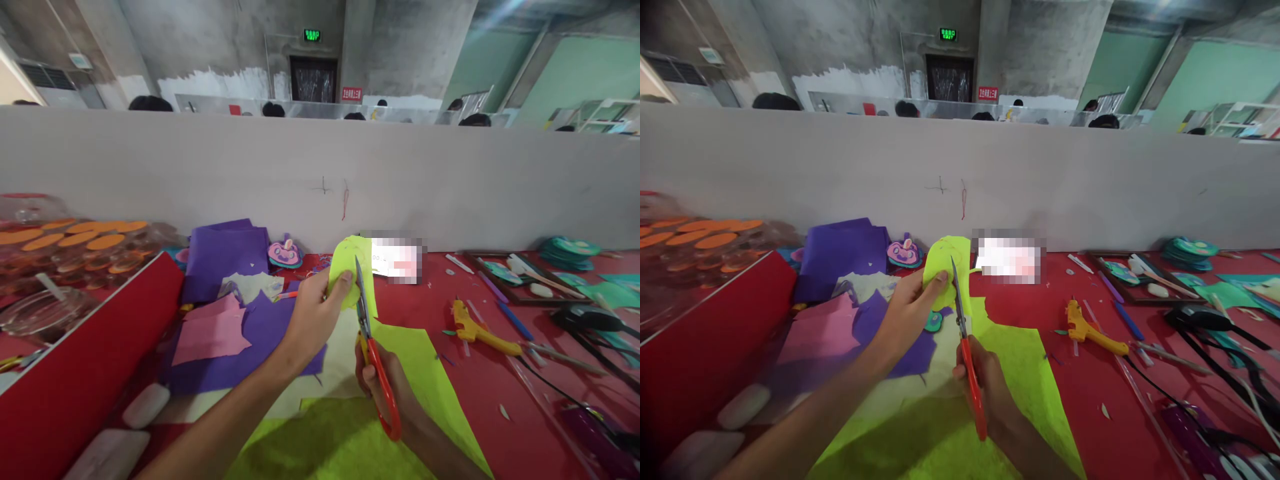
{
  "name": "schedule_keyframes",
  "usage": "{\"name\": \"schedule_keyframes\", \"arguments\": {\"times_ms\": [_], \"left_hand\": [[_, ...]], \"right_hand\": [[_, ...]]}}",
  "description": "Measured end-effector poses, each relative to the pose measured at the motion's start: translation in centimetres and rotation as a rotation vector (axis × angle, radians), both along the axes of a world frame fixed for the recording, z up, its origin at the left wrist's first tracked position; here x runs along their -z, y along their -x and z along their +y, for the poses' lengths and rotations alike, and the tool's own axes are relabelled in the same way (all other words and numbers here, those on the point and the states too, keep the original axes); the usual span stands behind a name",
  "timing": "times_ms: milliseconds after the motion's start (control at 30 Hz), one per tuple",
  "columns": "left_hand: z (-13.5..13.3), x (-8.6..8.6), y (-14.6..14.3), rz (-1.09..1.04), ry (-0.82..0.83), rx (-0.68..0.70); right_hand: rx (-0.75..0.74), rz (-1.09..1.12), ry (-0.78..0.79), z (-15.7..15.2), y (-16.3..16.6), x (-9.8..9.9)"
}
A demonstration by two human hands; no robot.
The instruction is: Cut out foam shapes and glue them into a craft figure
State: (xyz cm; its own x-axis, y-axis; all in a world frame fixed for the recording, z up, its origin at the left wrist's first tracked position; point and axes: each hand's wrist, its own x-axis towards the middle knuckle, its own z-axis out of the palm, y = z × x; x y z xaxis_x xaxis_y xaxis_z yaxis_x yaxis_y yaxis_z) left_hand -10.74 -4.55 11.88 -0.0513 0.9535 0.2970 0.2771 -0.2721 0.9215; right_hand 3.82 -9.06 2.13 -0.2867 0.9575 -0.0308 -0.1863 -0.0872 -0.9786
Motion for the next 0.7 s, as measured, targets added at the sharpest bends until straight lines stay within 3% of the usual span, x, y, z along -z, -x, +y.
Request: {"name": "schedule_keyframes", "arguments": {"times_ms": [267,467,700], "left_hand": [[0.2,0.1,0.3,-0.017,-0.021,-0.020],[0.1,-0.1,0.3,-0.001,-0.039,-0.027],[-0.2,-0.4,-0.2,0.063,-0.015,0.026]], "right_hand": [[-0.011,-0.017,0.015,0.1,-0.1,0.3],[-0.037,-0.047,-0.116,0.0,-0.3,1.1],[0.009,0.148,0.050,-0.5,-0.1,2.7]]}}
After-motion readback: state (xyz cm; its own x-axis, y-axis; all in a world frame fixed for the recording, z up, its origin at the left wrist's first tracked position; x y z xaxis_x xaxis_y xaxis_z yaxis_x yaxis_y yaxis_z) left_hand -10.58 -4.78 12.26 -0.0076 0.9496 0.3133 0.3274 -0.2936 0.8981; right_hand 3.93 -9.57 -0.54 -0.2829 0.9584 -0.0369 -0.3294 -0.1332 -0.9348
